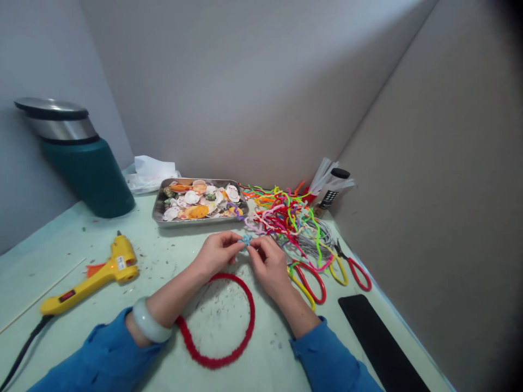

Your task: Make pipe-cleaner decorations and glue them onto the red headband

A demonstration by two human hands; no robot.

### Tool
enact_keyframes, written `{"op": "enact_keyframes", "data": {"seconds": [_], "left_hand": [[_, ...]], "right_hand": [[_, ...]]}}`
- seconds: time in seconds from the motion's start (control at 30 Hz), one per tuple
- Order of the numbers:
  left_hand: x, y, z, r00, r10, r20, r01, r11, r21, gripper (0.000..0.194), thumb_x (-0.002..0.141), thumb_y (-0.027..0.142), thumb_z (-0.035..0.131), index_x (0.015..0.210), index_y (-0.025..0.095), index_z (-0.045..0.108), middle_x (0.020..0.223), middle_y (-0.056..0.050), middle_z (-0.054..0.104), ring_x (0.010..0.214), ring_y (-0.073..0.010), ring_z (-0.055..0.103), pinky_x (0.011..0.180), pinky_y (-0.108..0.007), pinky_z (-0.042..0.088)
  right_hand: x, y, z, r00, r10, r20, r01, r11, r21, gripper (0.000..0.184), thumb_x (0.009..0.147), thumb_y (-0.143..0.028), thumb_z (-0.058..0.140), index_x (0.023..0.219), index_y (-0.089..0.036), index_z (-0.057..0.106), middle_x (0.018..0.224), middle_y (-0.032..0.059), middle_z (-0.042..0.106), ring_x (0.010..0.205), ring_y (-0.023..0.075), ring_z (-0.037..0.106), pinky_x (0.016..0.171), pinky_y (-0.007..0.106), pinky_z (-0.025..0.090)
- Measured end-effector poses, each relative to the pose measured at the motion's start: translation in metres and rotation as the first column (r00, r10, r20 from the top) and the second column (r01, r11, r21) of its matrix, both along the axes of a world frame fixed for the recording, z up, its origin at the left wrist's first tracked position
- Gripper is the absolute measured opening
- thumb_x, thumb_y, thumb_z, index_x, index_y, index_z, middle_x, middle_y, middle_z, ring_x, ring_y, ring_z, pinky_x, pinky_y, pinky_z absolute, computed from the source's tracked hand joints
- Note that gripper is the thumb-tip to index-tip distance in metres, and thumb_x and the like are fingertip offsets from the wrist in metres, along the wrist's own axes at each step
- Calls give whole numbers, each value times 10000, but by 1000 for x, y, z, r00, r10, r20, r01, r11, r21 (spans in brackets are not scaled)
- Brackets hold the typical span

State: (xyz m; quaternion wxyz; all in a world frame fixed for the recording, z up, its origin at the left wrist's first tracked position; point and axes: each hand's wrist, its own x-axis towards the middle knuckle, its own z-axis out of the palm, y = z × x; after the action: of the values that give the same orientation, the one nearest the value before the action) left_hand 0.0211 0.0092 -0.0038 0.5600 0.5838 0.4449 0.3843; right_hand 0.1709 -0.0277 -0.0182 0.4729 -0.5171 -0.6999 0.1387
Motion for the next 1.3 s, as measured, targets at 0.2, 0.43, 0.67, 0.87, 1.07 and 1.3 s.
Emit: {"op": "enact_keyframes", "data": {"seconds": [0.2,0.43,0.67,0.87,1.07,1.3], "left_hand": [[-4,1,0,984,-89,153,110,985,-135,259,691,378,671,765,138,608,475,56,495,380,-52,384,381,-175,292],[-7,1,0,969,-228,93,241,959,-153,225,704,346,659,687,142,566,473,51,497,386,-62,409,396,-185,317],[-5,4,-2,990,-141,-18,141,990,-2,195,716,335,627,745,146,588,508,56,496,400,-67,404,407,-194,321],[-4,-2,3,976,-215,-18,215,964,154,168,764,311,609,794,146,621,602,32,525,477,-73,445,465,-196,348],[-6,-7,8,953,-272,136,246,952,182,132,772,283,621,793,153,623,767,5,561,501,-60,465,485,-204,364],[-1,-5,6,995,-24,98,-3,965,262,133,780,292,600,787,160,591,731,14,540,479,-69,441,460,-212,367]], "right_hand": [[2,6,-6,974,0,-225,-18,997,-77,130,851,-269,521,777,-191,594,736,11,577,681,144,529,635,253,415],[4,5,2,967,102,-233,-95,995,42,88,846,-208,525,822,-193,609,884,44,600,845,163,564,713,266,439],[6,5,0,937,100,-334,-144,983,-110,72,827,-250,543,792,-197,578,653,-15,562,582,119,524,556,236,417],[10,9,5,606,-29,-795,-494,770,-404,118,722,-263,621,707,-181,538,466,-72,500,315,63,382,324,186,263],[16,10,6,298,-98,-949,-816,491,-307,74,655,-188,628,694,-144,582,493,-52,554,306,28,340,341,170,282],[7,4,6,281,-49,-959,-883,379,-278,98,702,-199,640,726,-104,636,572,4,651,304,32,381,325,167,298]]}}
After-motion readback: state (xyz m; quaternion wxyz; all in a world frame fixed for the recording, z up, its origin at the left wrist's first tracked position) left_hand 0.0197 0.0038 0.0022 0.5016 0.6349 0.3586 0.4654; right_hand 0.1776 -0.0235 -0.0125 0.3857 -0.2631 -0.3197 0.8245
